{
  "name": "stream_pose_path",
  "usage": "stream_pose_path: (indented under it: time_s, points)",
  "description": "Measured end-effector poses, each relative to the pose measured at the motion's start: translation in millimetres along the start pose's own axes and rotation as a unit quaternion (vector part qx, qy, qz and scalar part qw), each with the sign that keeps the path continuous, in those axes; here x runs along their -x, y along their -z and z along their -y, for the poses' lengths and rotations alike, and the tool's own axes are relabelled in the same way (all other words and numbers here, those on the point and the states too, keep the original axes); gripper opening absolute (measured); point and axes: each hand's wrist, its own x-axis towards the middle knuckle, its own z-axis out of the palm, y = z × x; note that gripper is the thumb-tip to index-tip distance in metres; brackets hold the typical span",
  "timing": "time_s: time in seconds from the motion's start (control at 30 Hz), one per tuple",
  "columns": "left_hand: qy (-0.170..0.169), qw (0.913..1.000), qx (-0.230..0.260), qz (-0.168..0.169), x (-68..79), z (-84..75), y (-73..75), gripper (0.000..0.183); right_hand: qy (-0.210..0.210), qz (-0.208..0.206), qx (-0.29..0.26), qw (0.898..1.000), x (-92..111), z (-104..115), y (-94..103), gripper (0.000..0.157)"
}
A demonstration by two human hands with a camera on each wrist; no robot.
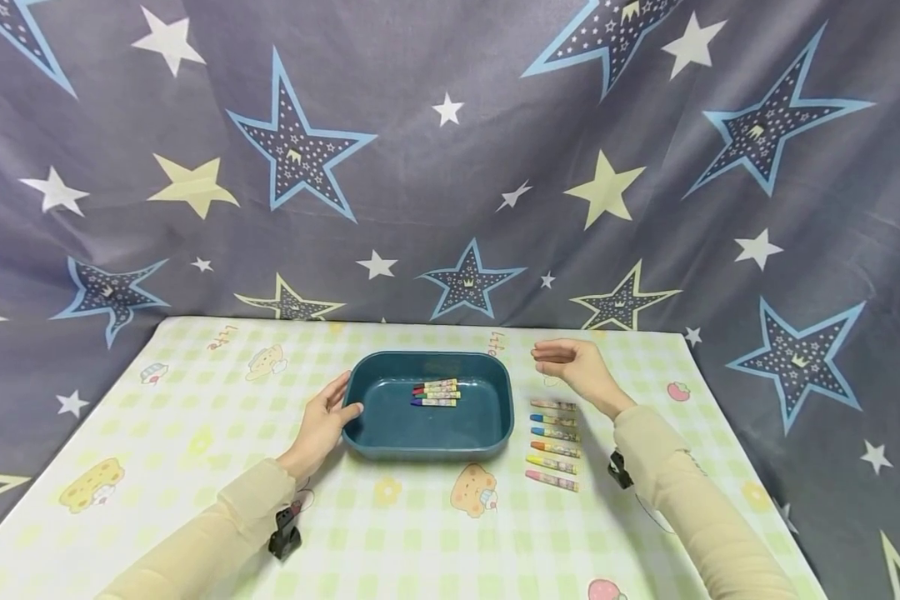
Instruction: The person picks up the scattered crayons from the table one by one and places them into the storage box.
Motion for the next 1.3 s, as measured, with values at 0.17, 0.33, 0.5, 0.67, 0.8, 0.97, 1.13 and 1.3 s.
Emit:
stream_pose_path:
  time_s: [0.17, 0.33, 0.5, 0.67, 0.8, 0.97, 1.13, 1.3]
  points:
    - [0.002, 1.0000, -0.003, 0.000, -0.3, -1.5, 0.2, 0.065, -0.013, -0.012, 0.002, 1.000, 5.9, -25.4, 8.7, 0.043]
    - [0.006, 1.0000, -0.006, 0.000, 0.6, -0.8, 0.8, 0.065, -0.030, -0.019, 0.002, 0.999, 12.6, -51.1, 12.6, 0.041]
    - [0.005, 1.0000, -0.006, -0.002, 0.8, 2.6, 0.6, 0.065, -0.033, -0.008, 0.002, 0.999, 18.8, -68.1, 11.9, 0.041]
    - [0.005, 1.0000, 0.000, -0.002, 1.0, 3.2, 0.3, 0.064, -0.041, 0.010, 0.009, 0.999, 20.7, -76.0, 10.4, 0.043]
    - [0.002, 1.0000, -0.005, 0.000, 0.4, 1.5, 0.6, 0.064, -0.034, 0.014, 0.007, 0.999, 19.6, -79.0, 9.1, 0.042]
    - [0.002, 1.0000, -0.009, -0.001, -0.2, 0.5, 1.0, 0.065, -0.023, 0.017, 0.036, 0.999, 20.4, -82.0, 6.6, 0.040]
    - [0.005, 1.0000, -0.006, -0.004, -0.1, 1.7, 0.7, 0.065, -0.029, 0.009, 0.054, 0.998, 21.1, -85.7, 3.0, 0.038]
    - [0.005, 1.0000, -0.004, -0.004, -0.6, 1.0, 0.8, 0.065, -0.026, -0.007, 0.112, 0.993, 19.8, -84.7, 0.1, 0.032]
